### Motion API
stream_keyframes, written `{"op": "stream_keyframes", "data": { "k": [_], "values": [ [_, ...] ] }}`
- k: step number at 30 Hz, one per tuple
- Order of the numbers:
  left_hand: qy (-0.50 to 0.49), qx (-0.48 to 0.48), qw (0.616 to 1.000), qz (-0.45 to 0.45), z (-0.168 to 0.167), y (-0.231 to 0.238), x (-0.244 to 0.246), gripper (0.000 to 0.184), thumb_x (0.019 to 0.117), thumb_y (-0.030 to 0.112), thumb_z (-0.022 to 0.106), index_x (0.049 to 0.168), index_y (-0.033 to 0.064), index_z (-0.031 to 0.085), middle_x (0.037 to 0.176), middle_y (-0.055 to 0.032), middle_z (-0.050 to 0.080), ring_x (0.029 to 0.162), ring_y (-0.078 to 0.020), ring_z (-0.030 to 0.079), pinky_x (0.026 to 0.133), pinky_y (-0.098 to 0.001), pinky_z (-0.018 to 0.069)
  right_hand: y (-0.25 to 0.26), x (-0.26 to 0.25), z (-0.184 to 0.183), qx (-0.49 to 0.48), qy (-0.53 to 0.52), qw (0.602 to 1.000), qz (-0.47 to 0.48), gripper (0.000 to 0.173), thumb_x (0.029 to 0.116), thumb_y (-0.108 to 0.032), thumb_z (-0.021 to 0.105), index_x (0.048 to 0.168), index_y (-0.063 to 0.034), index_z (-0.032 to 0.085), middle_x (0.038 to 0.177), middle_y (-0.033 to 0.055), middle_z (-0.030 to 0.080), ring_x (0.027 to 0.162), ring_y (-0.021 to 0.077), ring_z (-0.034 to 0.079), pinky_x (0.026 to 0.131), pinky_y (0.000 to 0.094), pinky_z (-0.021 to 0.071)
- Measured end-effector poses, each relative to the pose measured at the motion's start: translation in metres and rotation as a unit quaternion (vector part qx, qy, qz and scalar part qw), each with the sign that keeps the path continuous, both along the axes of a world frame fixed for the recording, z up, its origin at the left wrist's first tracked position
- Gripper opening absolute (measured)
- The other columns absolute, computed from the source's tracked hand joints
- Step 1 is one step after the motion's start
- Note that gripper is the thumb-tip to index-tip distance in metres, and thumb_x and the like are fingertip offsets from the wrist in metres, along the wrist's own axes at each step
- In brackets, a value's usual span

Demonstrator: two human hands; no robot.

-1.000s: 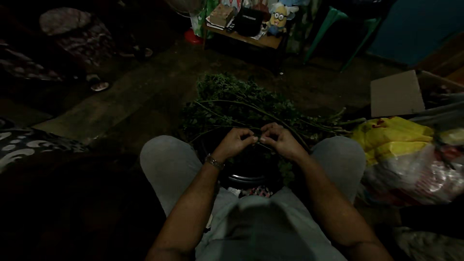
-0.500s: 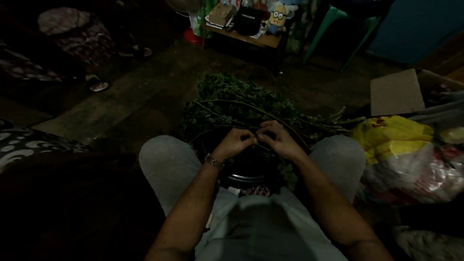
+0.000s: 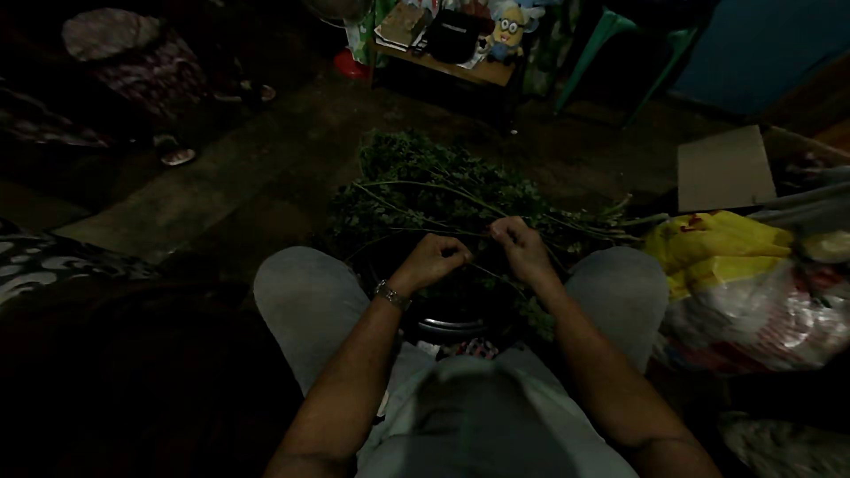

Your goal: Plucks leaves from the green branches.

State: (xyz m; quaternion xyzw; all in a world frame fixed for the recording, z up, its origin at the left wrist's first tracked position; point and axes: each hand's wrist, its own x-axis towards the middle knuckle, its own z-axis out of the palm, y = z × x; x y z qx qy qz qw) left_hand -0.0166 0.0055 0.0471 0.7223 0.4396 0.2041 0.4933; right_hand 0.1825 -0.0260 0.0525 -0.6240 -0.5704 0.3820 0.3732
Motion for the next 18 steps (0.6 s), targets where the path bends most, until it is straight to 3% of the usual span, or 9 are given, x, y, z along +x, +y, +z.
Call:
{"op": "stream_keyframes", "data": {
  "k": [2,3,6,10,13,15,16,18],
  "values": [
    [-0.003,0.0,1.0,0.003,0.0,0.0,-0.001,0.015,0.101,0.011,0.062,0.096,-0.0001,0.072,0.081,-0.0014,0.066,0.072,-0.0016,0.059,0.071,-0.0203,0.0505,0.0,0.001,-0.002,0.033,-0.017,0.999,0.002,0.031,0.1094,-0.018,0.046,0.113,0.0028,0.069,0.13,0.0179,0.059,0.116,0.0293,0.057,0.099,0.0472,0.0472],
    [-0.006,0.0,1.0,0.003,0.0,0.0,-0.001,0.015,0.1009,0.01,0.062,0.097,-0.0004,0.071,0.081,-0.0013,0.066,0.072,-0.0014,0.058,0.071,-0.0202,0.0504,0.0,0.001,-0.003,0.043,-0.024,0.999,0.02,0.032,0.1086,-0.02,0.049,0.113,0.0023,0.071,0.135,0.0182,0.057,0.124,0.0331,0.053,0.105,0.0534,0.0412],
    [-0.019,0.002,1.0,0.002,-0.002,0.0,-0.001,0.014,0.1001,0.008,0.062,0.094,-0.0011,0.071,0.079,-0.0002,0.065,0.07,0.0004,0.057,0.069,-0.0179,0.0494,-0.001,-0.004,-0.007,0.035,-0.039,0.996,0.077,0.023,0.1003,-0.024,0.066,0.106,-0.0036,0.073,0.141,0.0161,0.054,0.132,0.0367,0.045,0.108,0.0601,0.0345],
    [-0.015,0.006,1.0,-0.002,-0.004,0.001,0.001,0.014,0.1001,0.009,0.063,0.094,-0.0009,0.071,0.081,-0.0013,0.066,0.072,-0.0011,0.058,0.071,-0.0199,0.0501,-0.002,-0.01,-0.008,0.023,-0.014,0.997,0.066,0.013,0.099,-0.012,0.066,0.094,-0.0007,0.071,0.133,0.0141,0.058,0.123,0.0298,0.053,0.103,0.049,0.0443],
    [-0.021,0.016,1.0,0.001,-0.005,0.001,0.0,0.014,0.1001,0.009,0.063,0.094,-0.0002,0.072,0.08,-0.0005,0.066,0.071,-0.0004,0.059,0.07,-0.0192,0.051,-0.001,-0.004,-0.007,0.039,-0.017,0.999,0.012,0.017,0.1042,-0.011,0.057,0.104,0.0031,0.067,0.133,0.0172,0.059,0.123,0.0314,0.055,0.102,0.0482,0.0465],
    [-0.018,0.02,1.0,0.01,-0.004,0.0,0.0,0.015,0.1006,0.009,0.062,0.095,-0.0005,0.072,0.08,-0.0009,0.067,0.07,-0.0003,0.059,0.07,-0.0189,0.0505,0.001,0.002,-0.006,0.043,-0.037,0.998,-0.002,0.028,0.1072,-0.016,0.052,0.108,0.0046,0.07,0.135,0.0179,0.059,0.126,0.0344,0.053,0.106,0.0529,0.0417],
    [-0.018,0.021,1.0,0.014,-0.003,0.0,0.0,0.015,0.1008,0.009,0.062,0.096,-0.0007,0.072,0.081,-0.0016,0.067,0.071,-0.0008,0.059,0.07,-0.0193,0.051,0.001,0.006,-0.004,0.028,-0.043,0.999,0.008,0.031,0.1078,-0.019,0.051,0.109,0.0038,0.071,0.138,0.0177,0.057,0.129,0.0356,0.05,0.109,0.0557,0.0375],
    [-0.026,0.024,0.999,0.021,-0.004,0.001,-0.001,0.014,0.1007,0.009,0.062,0.096,-0.0009,0.072,0.081,-0.0018,0.067,0.071,-0.0013,0.06,0.071,-0.0195,0.0519,0.0,0.009,0.001,-0.009,-0.053,0.997,0.049,0.029,0.1047,-0.025,0.059,0.108,0.0006,0.072,0.139,0.0185,0.056,0.129,0.0371,0.049,0.107,0.057,0.039]
  ]
}}
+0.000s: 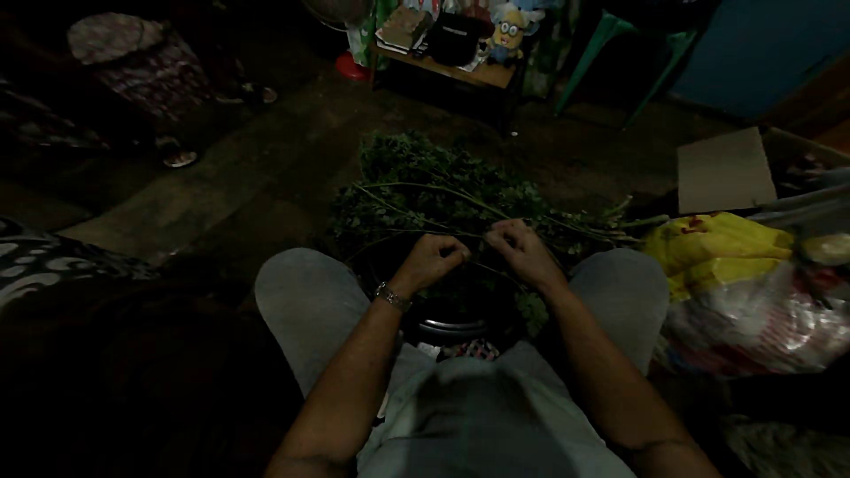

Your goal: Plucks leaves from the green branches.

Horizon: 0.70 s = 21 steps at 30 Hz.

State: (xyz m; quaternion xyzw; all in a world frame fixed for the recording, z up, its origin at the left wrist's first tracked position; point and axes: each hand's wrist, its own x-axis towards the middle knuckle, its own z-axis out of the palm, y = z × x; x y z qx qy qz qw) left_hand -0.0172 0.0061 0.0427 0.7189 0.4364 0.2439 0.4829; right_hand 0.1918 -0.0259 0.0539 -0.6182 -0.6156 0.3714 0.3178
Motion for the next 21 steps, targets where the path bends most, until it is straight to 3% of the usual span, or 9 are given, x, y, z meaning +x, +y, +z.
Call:
{"op": "stream_keyframes", "data": {
  "k": [3,9,14,17,21],
  "values": [
    [0.0,-0.001,1.0,0.005,-0.001,0.0,0.001,0.013,0.1003,0.008,0.063,0.096,-0.001,0.071,0.081,-0.0022,0.067,0.071,-0.0016,0.06,0.071,-0.0197,0.0521,-0.001,-0.004,-0.001,-0.033,0.011,0.998,0.055,0.023,0.0987,-0.023,0.069,0.099,-0.0011,0.071,0.136,0.0164,0.056,0.128,0.0331,0.049,0.106,0.0537,0.0407],
    [0.013,0.016,1.0,-0.007,-0.002,0.0,0.001,0.013,0.0996,0.009,0.064,0.097,-0.0017,0.071,0.083,-0.0027,0.066,0.073,-0.002,0.058,0.072,-0.0212,0.0504,-0.001,-0.012,-0.005,-0.013,0.012,0.998,0.059,0.017,0.101,-0.012,0.063,0.094,0.0008,0.071,0.132,0.0145,0.059,0.126,0.0315,0.051,0.107,0.0535,0.0395],
    [0.012,0.024,1.0,-0.005,-0.003,0.001,-0.002,0.014,0.1002,0.011,0.064,0.096,0.0009,0.072,0.083,-0.0025,0.067,0.073,-0.0033,0.059,0.072,-0.0227,0.0506,0.005,0.004,0.001,-0.021,-0.06,0.998,0.003,0.021,0.106,-0.011,0.052,0.112,0.0036,0.067,0.132,0.0221,0.057,0.127,0.0403,0.049,0.108,0.0602,0.0369],
    [0.0,0.021,1.0,0.0,-0.004,0.002,-0.002,0.013,0.1002,0.01,0.064,0.097,-0.0002,0.072,0.083,-0.0032,0.066,0.073,-0.0035,0.059,0.071,-0.0222,0.0512,0.006,0.013,0.001,0.014,-0.043,0.999,-0.017,0.029,0.109,-0.014,0.046,0.117,0.0021,0.069,0.132,0.0215,0.059,0.128,0.0398,0.05,0.108,0.0594,0.0366],
    [-0.009,0.018,1.0,0.001,-0.001,0.0,-0.001,0.012,0.0996,0.008,0.063,0.096,-0.0009,0.071,0.082,-0.0015,0.066,0.072,-0.0004,0.058,0.071,-0.0189,0.05,0.007,0.017,0.001,-0.01,-0.046,0.999,0.021,0.036,0.111,-0.024,0.042,0.121,-0.0019,0.069,0.135,0.0199,0.058,0.13,0.0403,0.048,0.109,0.0622,0.0331]
  ]
}}
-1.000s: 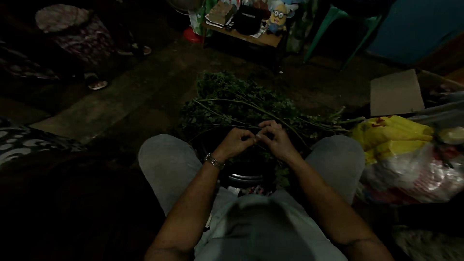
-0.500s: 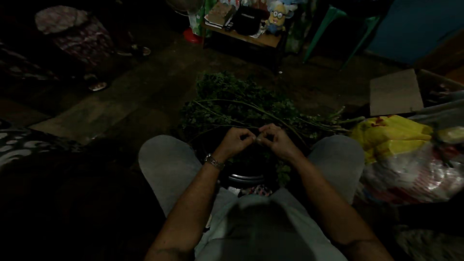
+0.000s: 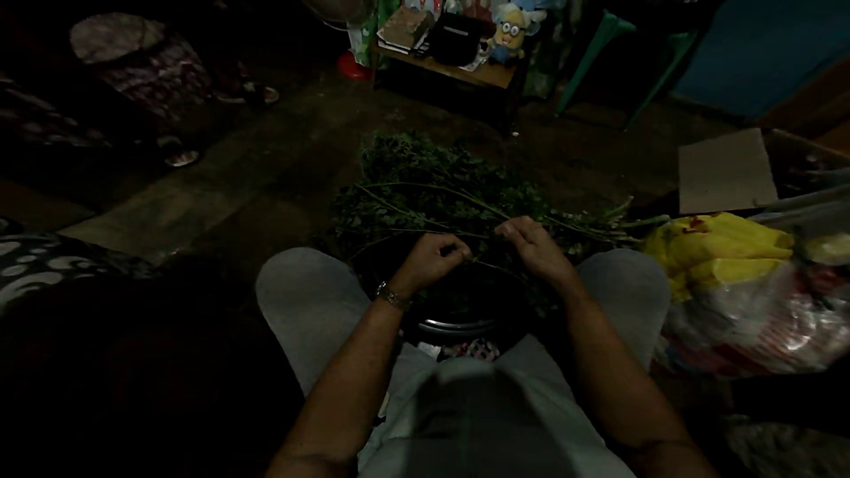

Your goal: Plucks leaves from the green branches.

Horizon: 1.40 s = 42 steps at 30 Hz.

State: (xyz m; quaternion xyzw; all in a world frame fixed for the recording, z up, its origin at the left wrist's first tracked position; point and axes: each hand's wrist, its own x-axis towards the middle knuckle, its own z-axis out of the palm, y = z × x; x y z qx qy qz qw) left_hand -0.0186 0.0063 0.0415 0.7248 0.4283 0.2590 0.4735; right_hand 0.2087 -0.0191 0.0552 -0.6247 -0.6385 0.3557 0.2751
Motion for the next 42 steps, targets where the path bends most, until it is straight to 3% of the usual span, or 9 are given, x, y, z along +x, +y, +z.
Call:
{"op": "stream_keyframes", "data": {
  "k": [6,9,16,20,27,31,36,39,42],
  "values": [
    [0.0,-0.009,1.0,0.004,0.0,0.0,0.001,0.012,0.0993,0.008,0.064,0.095,-0.0002,0.071,0.079,-0.0001,0.065,0.07,0.0002,0.057,0.069,-0.0179,0.0493,-0.005,-0.007,0.004,-0.008,0.077,0.997,0.026,0.029,0.1076,-0.024,0.053,0.119,-0.0026,0.07,0.123,0.0137,0.064,0.111,0.0247,0.061,0.096,0.044,0.0503],
    [0.01,0.005,1.0,-0.005,-0.001,0.0,0.001,0.012,0.099,0.009,0.065,0.094,-0.0001,0.071,0.079,0.0001,0.064,0.069,0.0009,0.056,0.068,-0.0176,0.0481,-0.005,-0.016,-0.003,0.037,0.063,0.997,0.026,0.019,0.1014,-0.016,0.064,0.108,-0.0005,0.072,0.116,0.0154,0.066,0.113,0.0302,0.059,0.1,0.053,0.0446],
    [0.006,0.035,0.999,-0.004,-0.005,0.001,0.0,0.012,0.0992,0.008,0.064,0.096,-0.0004,0.071,0.081,-0.0021,0.065,0.07,-0.0022,0.056,0.069,-0.0207,0.0482,-0.001,-0.003,0.002,0.063,-0.073,0.993,-0.073,0.036,0.1094,-0.025,0.048,0.114,0.0034,0.069,0.119,0.0225,0.065,0.12,0.0406,0.056,0.108,0.0623,0.0333],
    [-0.002,0.072,0.997,0.004,-0.006,0.003,-0.002,0.01,0.0971,0.006,0.064,0.092,-0.0005,0.07,0.083,-0.003,0.066,0.071,-0.0028,0.057,0.068,-0.0205,0.049,0.002,0.015,0.005,-0.044,-0.016,0.999,0.006,0.052,0.1128,-0.037,0.031,0.12,-0.0013,0.069,0.117,0.0187,0.066,0.111,0.0333,0.061,0.1,0.0577,0.0438],
    [0.007,0.257,0.966,0.04,-0.024,0.011,-0.004,0.014,0.0963,0.014,0.065,0.094,0.0052,0.076,0.093,-0.0066,0.071,0.106,-0.0266,0.06,0.098,-0.0527,0.0398,-0.004,0.001,0.012,-0.118,0.015,0.986,0.113,0.026,0.108,-0.023,0.053,0.111,-0.0007,0.066,0.091,0.0058,0.062,0.076,0.0073,0.055,0.073,0.027,0.0483],
    [0.055,0.319,0.926,0.194,-0.026,0.008,0.004,0.041,0.0968,0.029,0.068,0.128,0.0035,0.065,0.137,-0.0182,0.059,0.135,-0.0448,0.043,0.11,-0.0684,0.0269,-0.006,-0.011,0.007,-0.071,0.041,0.995,0.049,0.024,0.1076,-0.021,0.054,0.106,-0.0003,0.066,0.085,0.0057,0.06,0.07,0.0079,0.054,0.068,0.0258,0.0483],
    [0.015,0.078,0.966,0.244,-0.015,-0.006,0.016,0.035,0.1096,0.03,0.047,0.112,-0.0014,0.062,0.096,-0.0151,0.063,0.084,-0.0237,0.061,0.078,-0.0431,0.0516,-0.006,-0.019,-0.001,-0.014,0.062,0.998,-0.015,0.024,0.1078,-0.019,0.053,0.107,0.0013,0.065,0.085,0.0085,0.061,0.072,0.0119,0.057,0.07,0.0297,0.0505],
    [-0.044,-0.105,0.987,0.117,-0.015,-0.006,0.021,0.042,0.1111,0.034,0.042,0.119,0.0003,0.066,0.104,-0.0087,0.067,0.091,-0.0137,0.064,0.085,-0.0343,0.0536,-0.007,-0.022,-0.004,-0.004,0.059,0.998,-0.02,0.022,0.1074,-0.018,0.054,0.107,0.0016,0.065,0.084,0.0082,0.061,0.071,0.0108,0.056,0.069,0.0282,0.0498],
    [-0.099,-0.069,0.986,0.111,-0.018,-0.009,0.027,0.028,0.1042,0.021,0.06,0.123,0.0017,0.066,0.108,-0.0074,0.068,0.09,-0.0098,0.065,0.083,-0.0298,0.0553,-0.008,-0.028,-0.007,0.012,0.043,0.999,-0.016,0.023,0.1067,-0.017,0.055,0.108,0.0023,0.067,0.09,0.011,0.065,0.077,0.0141,0.062,0.074,0.0321,0.0541]
  ]
}}
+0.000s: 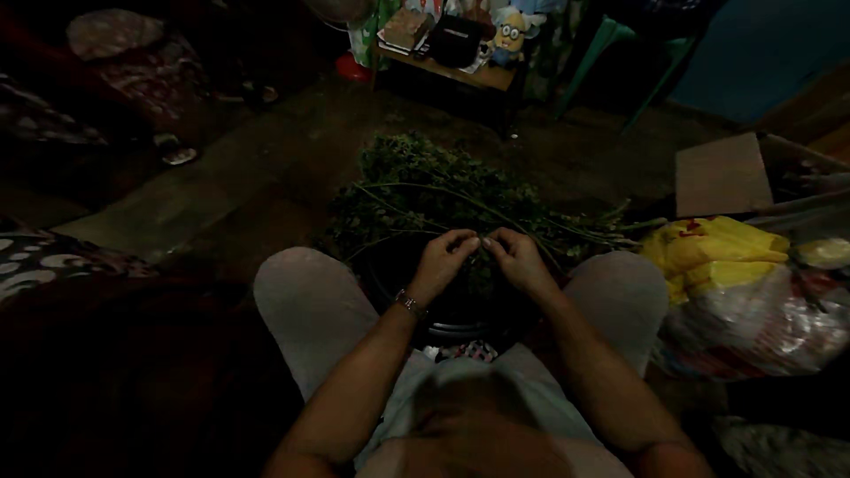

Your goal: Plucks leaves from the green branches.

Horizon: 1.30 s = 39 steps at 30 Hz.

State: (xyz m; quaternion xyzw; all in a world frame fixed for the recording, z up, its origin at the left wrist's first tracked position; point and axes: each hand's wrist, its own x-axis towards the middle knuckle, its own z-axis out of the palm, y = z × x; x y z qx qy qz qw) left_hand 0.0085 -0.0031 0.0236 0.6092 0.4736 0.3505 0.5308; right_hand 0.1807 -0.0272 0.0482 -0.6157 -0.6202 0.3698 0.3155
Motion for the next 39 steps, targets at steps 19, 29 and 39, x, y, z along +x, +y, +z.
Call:
{"op": "stream_keyframes", "data": {
  "k": [19,29,39],
  "values": [
    [-0.035,0.117,0.992,0.024,-0.005,0.002,-0.003,0.01,0.0951,0.01,0.071,0.101,0.0028,0.072,0.098,-0.0022,0.069,0.084,-0.0032,0.064,0.079,-0.0211,0.0553,-0.005,-0.003,-0.002,0.025,0.031,0.999,0.016,0.02,0.1043,-0.016,0.059,0.107,0.0023,0.068,0.087,0.0085,0.067,0.071,0.0084,0.062,0.069,0.0258,0.0543],
    [-0.033,-0.002,0.996,0.078,-0.001,0.006,-0.011,0.017,0.103,0.021,0.062,0.107,0.006,0.071,0.096,-0.0013,0.067,0.083,-0.0068,0.06,0.078,-0.0278,0.0514,-0.001,0.006,0.009,-0.084,0.215,0.971,-0.064,0.028,0.1034,-0.009,0.059,0.131,-0.0031,0.059,0.097,0.0074,0.066,0.077,0.0102,0.061,0.071,0.0275,0.0524],
    [-0.177,-0.096,0.975,0.093,0.0,0.008,-0.008,0.012,0.1027,0.009,0.059,0.098,0.0023,0.068,0.081,-0.0005,0.065,0.069,-0.0072,0.061,0.067,-0.0224,0.0546,0.0,0.014,0.001,0.077,0.047,0.995,-0.048,0.023,0.1067,-0.014,0.053,0.116,0.0002,0.068,0.115,0.013,0.062,0.104,0.0189,0.062,0.09,0.0367,0.0527]
  ]
}}
